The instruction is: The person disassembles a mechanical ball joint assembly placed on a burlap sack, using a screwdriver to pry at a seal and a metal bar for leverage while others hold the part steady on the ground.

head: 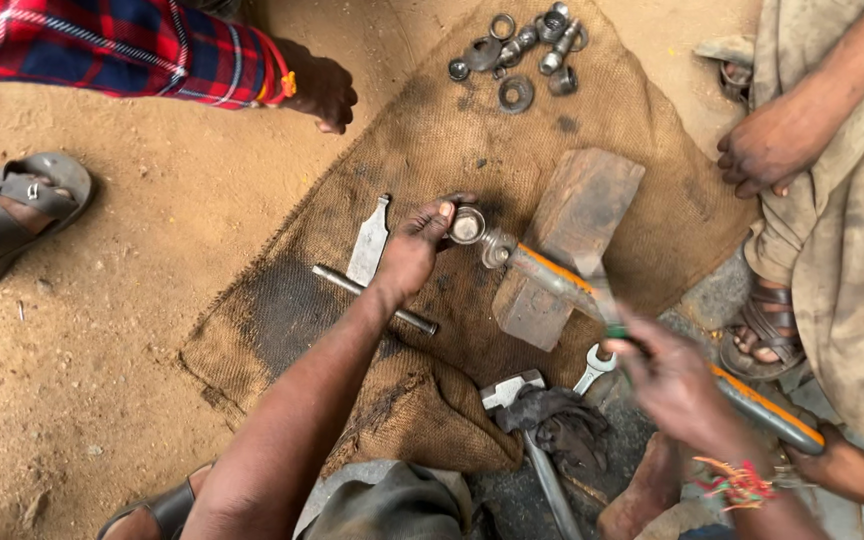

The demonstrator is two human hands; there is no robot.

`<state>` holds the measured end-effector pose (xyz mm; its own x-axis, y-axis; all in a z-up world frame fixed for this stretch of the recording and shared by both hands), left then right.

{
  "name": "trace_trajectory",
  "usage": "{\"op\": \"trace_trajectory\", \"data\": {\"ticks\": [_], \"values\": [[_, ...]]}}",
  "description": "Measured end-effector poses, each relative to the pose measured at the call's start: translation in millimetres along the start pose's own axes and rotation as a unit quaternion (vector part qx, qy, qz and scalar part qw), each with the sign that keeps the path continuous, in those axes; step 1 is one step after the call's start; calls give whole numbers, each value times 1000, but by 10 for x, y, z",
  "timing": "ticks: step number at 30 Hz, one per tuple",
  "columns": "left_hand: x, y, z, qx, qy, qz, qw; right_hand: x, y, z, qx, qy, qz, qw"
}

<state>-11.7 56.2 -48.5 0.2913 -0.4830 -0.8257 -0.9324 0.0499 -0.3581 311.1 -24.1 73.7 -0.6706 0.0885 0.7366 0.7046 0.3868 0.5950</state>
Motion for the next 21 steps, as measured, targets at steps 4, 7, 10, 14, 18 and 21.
{"op": "trace_trajectory", "data": {"ticks": [4,7,10,14,18,21], "values": [[-223,-28,-102,11,40,103,994,427,-233,421,63,-113,-6,992],[-313,-79,-144,2,47,137,989,672,-178,815,-2,42,31,999],[-355,-89,-138,11,19,148,989,717,-94,1107,47,41,-6,998],[-404,-126,-160,6,-11,160,987,745,89,1437,138,59,-134,980],[-507,-162,-209,-18,-6,197,980,782,172,1759,200,86,-199,955],[-547,-187,-203,-16,-7,210,978,876,116,1913,182,184,-239,936]]}}
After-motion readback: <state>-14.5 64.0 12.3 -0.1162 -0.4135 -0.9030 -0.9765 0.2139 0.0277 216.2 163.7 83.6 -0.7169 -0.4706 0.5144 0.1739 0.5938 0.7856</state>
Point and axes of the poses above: each hand's wrist, its own z-axis towards the middle knuckle, its own y-axis out of the back of the hand, x = y × z, the point moved 3 cm from there along z, towards the middle knuckle, and after that the axes turned 3 degrees about z, right-handed, at the moved point
